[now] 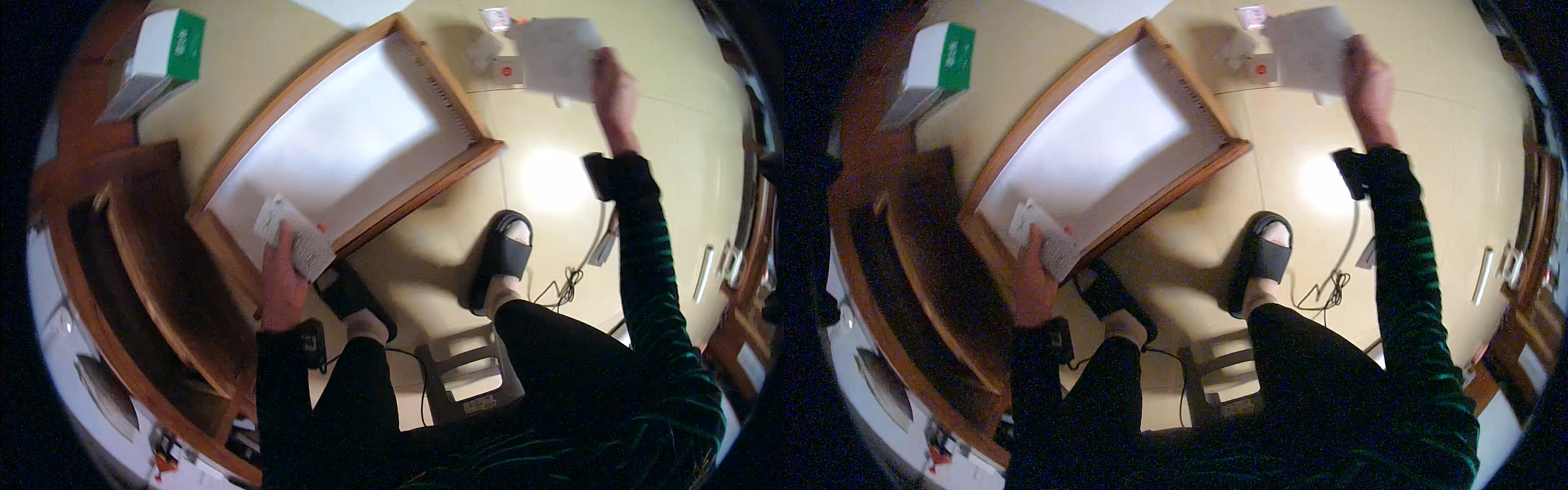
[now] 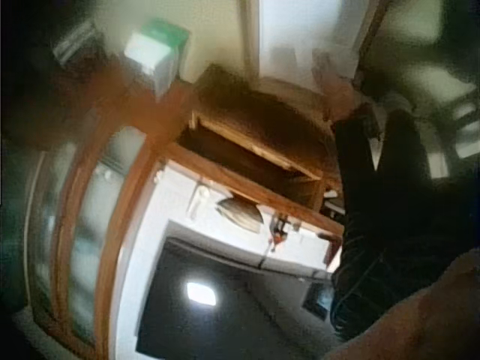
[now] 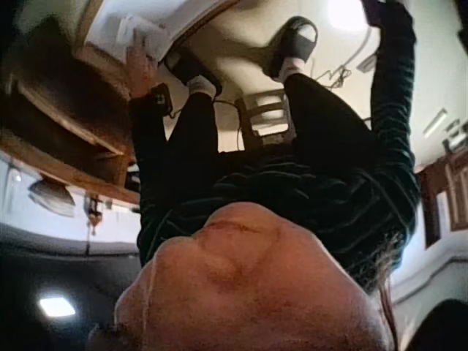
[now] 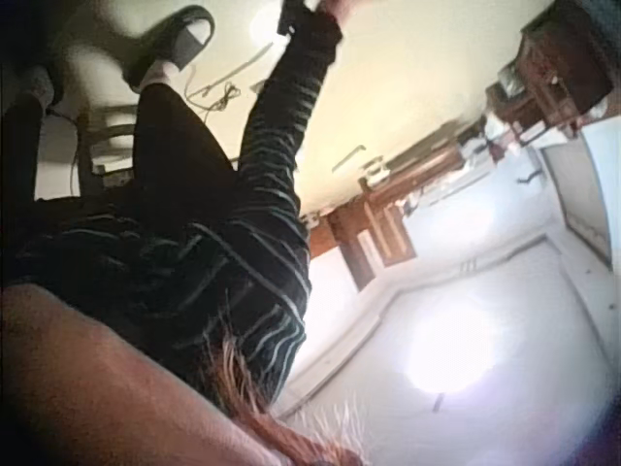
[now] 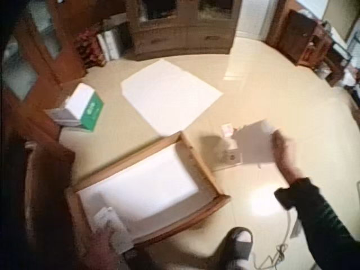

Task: The person places a white sheet into a wooden frame, smooths it, and adds small items. They then retrieve a paper roll, open a drawer, and unroll the paper to fit the frame.

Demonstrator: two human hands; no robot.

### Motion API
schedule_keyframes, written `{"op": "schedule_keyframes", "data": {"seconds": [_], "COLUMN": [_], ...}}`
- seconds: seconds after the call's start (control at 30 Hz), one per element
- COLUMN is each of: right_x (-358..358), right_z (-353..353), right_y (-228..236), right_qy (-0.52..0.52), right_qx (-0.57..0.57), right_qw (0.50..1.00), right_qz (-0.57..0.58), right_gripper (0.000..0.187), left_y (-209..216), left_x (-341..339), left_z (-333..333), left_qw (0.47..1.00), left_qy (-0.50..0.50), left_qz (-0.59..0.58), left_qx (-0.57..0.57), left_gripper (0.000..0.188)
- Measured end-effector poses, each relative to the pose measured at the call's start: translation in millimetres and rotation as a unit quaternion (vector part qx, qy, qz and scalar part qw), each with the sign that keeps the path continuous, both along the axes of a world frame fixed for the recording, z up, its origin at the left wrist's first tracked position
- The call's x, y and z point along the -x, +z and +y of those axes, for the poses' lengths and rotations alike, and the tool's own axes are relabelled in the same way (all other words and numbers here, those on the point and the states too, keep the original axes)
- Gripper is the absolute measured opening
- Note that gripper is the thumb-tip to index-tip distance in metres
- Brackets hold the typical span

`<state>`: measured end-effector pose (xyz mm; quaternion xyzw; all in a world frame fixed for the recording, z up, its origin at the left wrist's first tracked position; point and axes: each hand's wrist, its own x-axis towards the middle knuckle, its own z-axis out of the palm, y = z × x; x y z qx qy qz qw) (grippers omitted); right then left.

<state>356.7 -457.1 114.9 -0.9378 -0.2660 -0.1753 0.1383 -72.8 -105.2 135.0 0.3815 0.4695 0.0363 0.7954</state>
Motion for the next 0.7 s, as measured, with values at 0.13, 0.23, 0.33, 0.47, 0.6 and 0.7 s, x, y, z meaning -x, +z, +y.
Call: {"op": "schedule_keyframes", "data": {"seconds": [0.13,0.23,0.33,0.47,0.6,0.7], "right_x": [-2.6,14.0,58.6,148.1,224.5,272.1], "right_z": [39.5,81.6,143.1,229.0,304.1,342.8], "right_y": [65.7,72.2,35.1,-17.0,-60.4,-91.4], "right_qy": [0.005,0.122,0.227,0.331,0.290,0.147], "right_qx": [-0.199,-0.309,-0.291,-0.265,-0.161,-0.102], "right_qw": [0.979,0.927,0.836,0.691,0.746,0.769], "right_qz": [-0.033,0.175,0.407,0.585,0.578,0.614], "right_gripper": [0.013,0.017,0.018,0.022,0.032,0.037], "left_y": [-17.7,-34.6,-51.9,-51.4,-73.4,-78.4], "left_x": [10.2,28.0,54.7,116.4,139.8,153.0], "left_z": [13.6,26.3,46.9,78.8,118.1,129.5], "left_qw": [0.999,0.998,0.979,0.742,0.979,0.961], "left_qy": [-0.007,0.058,0.000,-0.275,0.170,0.251], "left_qz": [-0.049,-0.013,0.040,0.221,-0.020,-0.098], "left_qx": [-0.015,-0.031,-0.201,-0.569,-0.109,-0.055], "left_gripper": [0.043,0.038,0.037,0.038,0.035,0.040]}}
